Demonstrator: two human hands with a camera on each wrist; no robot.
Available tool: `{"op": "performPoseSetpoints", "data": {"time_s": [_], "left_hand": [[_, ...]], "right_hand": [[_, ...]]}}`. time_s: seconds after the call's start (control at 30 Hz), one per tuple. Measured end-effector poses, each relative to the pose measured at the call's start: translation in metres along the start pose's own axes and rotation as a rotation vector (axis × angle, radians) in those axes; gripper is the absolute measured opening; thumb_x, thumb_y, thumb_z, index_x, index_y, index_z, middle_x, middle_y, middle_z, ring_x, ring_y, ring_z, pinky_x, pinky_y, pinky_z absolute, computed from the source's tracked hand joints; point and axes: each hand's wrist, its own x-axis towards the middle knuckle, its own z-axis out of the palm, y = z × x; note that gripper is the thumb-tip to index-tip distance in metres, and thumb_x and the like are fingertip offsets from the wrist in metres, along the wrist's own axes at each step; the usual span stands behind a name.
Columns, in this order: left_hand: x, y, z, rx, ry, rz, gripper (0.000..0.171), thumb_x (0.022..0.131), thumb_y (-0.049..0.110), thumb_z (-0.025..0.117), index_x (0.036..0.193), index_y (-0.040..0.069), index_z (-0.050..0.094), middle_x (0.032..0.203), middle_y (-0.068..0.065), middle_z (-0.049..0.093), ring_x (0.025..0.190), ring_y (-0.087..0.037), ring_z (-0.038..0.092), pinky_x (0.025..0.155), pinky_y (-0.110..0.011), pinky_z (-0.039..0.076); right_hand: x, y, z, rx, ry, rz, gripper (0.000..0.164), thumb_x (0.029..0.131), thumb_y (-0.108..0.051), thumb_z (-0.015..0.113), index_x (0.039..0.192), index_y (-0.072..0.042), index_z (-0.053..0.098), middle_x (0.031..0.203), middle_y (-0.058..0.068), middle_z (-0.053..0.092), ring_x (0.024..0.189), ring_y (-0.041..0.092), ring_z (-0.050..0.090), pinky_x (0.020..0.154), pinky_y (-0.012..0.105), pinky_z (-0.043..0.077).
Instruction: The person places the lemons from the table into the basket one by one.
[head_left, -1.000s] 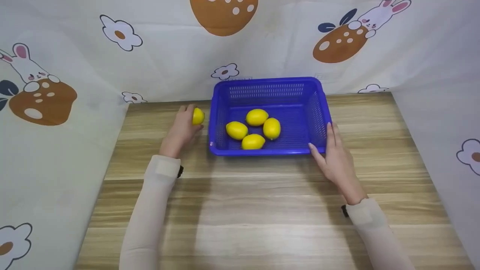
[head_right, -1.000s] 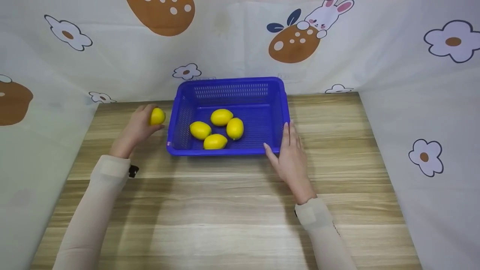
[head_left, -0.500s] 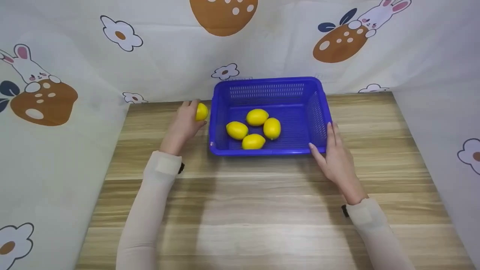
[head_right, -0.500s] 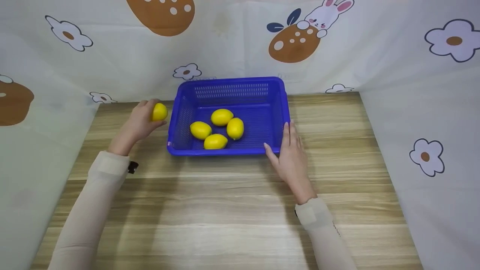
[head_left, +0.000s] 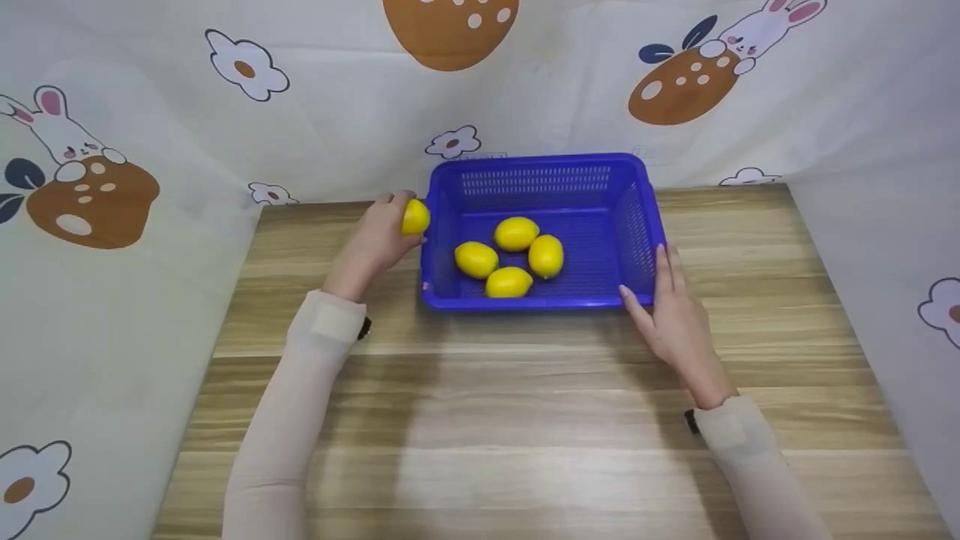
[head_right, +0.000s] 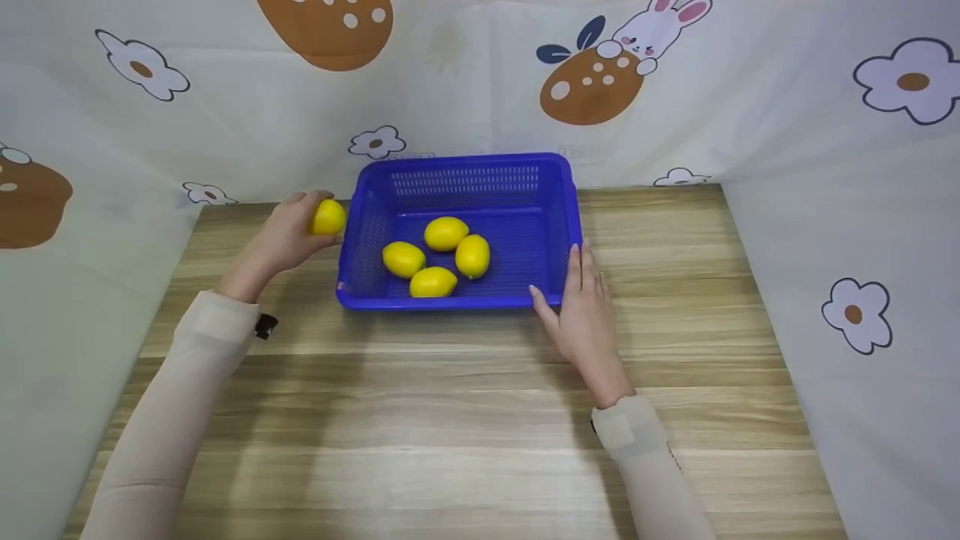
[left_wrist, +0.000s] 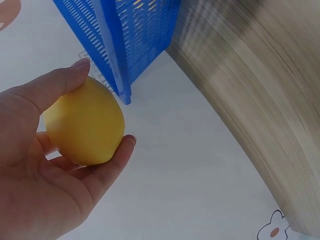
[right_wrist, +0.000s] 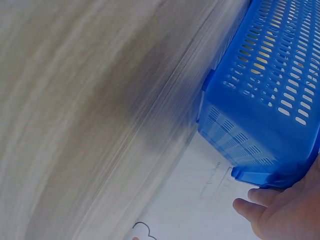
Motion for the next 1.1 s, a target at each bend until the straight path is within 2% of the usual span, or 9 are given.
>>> {"op": "performPoseSetpoints", "data": {"time_s": [0.5,0.77,1.1], "left_hand": [[0.003,0.01,-0.002,0.014,-0.015,0.027,0.069,0.099,0.016,0.075,0.156,-0.002,0.042,0.145,-0.031,0.052,0.125,-0.044,0.059,0.11,-0.055,0.051],[0.008,0.017,-0.006,0.007,-0.029,0.047,0.068,0.098,0.017,0.075,0.155,-0.002,0.043,0.144,-0.03,0.053,0.124,-0.043,0.059,0.109,-0.055,0.051],[0.018,0.026,-0.008,-0.001,-0.067,0.039,0.071,0.098,0.018,0.075,0.157,-0.002,0.041,0.146,-0.03,0.05,0.124,-0.041,0.058,0.108,-0.053,0.053]], "right_hand": [[0.001,-0.001,0.0,-0.004,-0.012,0.006,0.088,0.107,-0.047,0.056,0.165,0.007,0.019,0.172,0.03,0.018,0.154,0.052,0.028,0.12,0.071,0.031],[0.001,0.0,0.0,-0.003,-0.014,0.012,0.088,0.107,-0.047,0.056,0.165,0.007,0.018,0.172,0.03,0.017,0.153,0.054,0.028,0.121,0.071,0.03],[0.001,0.0,0.001,0.002,-0.011,0.007,0.088,0.107,-0.046,0.057,0.165,0.007,0.018,0.172,0.03,0.017,0.153,0.055,0.029,0.12,0.071,0.03]]}}
